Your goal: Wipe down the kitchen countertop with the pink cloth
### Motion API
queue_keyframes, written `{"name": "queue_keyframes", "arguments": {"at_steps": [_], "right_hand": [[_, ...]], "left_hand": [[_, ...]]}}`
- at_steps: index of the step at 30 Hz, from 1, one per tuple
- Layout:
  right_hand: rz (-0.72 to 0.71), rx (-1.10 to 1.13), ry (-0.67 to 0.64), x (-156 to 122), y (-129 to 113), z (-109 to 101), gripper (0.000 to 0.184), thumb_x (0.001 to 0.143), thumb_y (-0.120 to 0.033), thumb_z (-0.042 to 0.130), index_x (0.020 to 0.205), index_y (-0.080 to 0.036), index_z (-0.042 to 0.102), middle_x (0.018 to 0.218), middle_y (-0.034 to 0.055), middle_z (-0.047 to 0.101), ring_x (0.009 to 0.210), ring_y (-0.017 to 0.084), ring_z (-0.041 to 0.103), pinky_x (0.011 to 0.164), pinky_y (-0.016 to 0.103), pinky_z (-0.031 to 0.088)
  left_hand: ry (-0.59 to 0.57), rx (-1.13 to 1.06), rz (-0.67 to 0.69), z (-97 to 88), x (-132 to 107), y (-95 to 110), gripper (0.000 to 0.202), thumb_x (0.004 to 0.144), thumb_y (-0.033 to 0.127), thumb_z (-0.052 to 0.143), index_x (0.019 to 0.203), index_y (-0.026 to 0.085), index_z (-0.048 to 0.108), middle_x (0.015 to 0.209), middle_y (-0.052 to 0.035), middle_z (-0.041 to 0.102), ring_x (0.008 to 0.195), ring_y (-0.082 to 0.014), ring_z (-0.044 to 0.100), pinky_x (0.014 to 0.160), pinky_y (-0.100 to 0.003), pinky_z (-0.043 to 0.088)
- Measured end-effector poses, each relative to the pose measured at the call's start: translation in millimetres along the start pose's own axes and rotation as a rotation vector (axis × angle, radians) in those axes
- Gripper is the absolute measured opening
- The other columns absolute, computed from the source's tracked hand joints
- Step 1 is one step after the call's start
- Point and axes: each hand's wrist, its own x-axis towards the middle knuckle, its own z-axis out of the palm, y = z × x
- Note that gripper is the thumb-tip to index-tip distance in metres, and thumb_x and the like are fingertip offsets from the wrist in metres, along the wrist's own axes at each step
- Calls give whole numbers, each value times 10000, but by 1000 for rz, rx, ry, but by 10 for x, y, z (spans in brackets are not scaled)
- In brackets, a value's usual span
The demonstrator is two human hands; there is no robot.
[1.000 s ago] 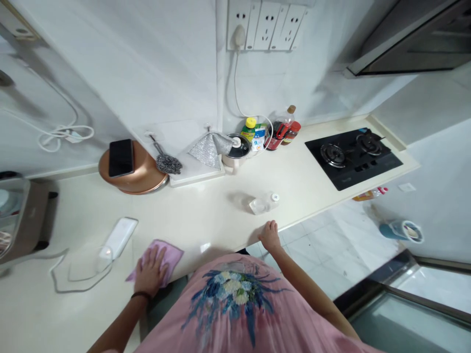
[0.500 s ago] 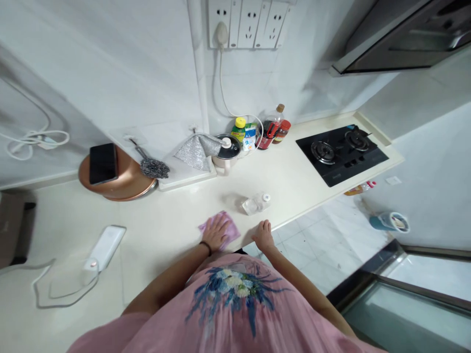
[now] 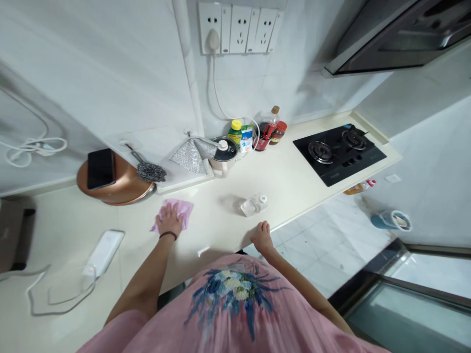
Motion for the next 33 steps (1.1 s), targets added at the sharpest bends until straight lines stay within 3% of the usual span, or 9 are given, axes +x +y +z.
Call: {"name": "queue_keyframes", "arguments": {"at_steps": [3,7,10,13,17,21,25,29,33], "right_hand": [[-2,0,12,0,11,19,888,911,-337,591,1615,84,250,1706,321,242,1617,402,164,1311,462,188],[-27,3,45,3,45,72,875,914,-342,606,1608,77,278,1700,327,254,1616,396,179,1306,462,218],[-40,19,57,3,60,105,877,903,-334,615,1609,68,282,1697,332,255,1615,403,179,1306,488,221],[-30,35,38,4,52,98,892,891,-323,610,1620,54,260,1707,327,235,1618,411,168,1311,514,202],[-11,43,-25,1,27,21,915,878,-324,616,1622,60,245,1717,319,211,1630,406,126,1325,480,152],[-9,40,-41,-6,13,-37,917,876,-328,629,1616,65,255,1718,314,212,1632,396,122,1326,444,148],[-15,23,-25,-7,20,-13,917,890,-337,628,1613,80,249,1713,327,207,1629,403,119,1319,462,169],[-20,8,-16,7,44,37,922,887,-342,642,1626,49,253,1713,324,212,1622,411,137,1307,503,190],[-29,0,-10,20,64,63,920,894,-347,641,1625,52,250,1710,324,221,1618,407,149,1303,506,197]], "left_hand": [[55,-18,-144,50,-228,-231,670,1092,479,254,1706,215,292,1786,-124,156,1648,-341,84,1294,-626,119],[86,3,-228,270,-699,-70,682,1099,479,212,1701,172,304,1777,-162,171,1643,-363,95,1283,-642,145],[49,52,-90,461,-968,315,659,1094,444,272,1695,179,325,1771,-164,196,1643,-364,104,1284,-646,127],[-14,65,173,613,-1057,841,655,1068,422,378,1689,216,352,1772,-137,201,1647,-358,94,1292,-639,89],[-90,17,532,679,-917,1576,675,1037,419,463,1688,278,355,1777,-75,199,1653,-324,78,1311,-605,45],[-120,3,666,574,-593,1988,675,1036,433,474,1685,283,365,1776,-60,204,1654,-300,85,1320,-577,17],[-111,4,527,389,-218,1792,650,1057,439,421,1689,303,351,1780,-47,198,1656,-292,78,1320,-573,42],[-48,12,223,201,21,1123,647,1080,458,348,1699,274,324,1787,-76,173,1654,-316,71,1309,-599,65],[9,-4,-19,79,-64,372,662,1092,491,263,1704,242,303,1790,-103,153,1650,-336,79,1300,-613,108]]}}
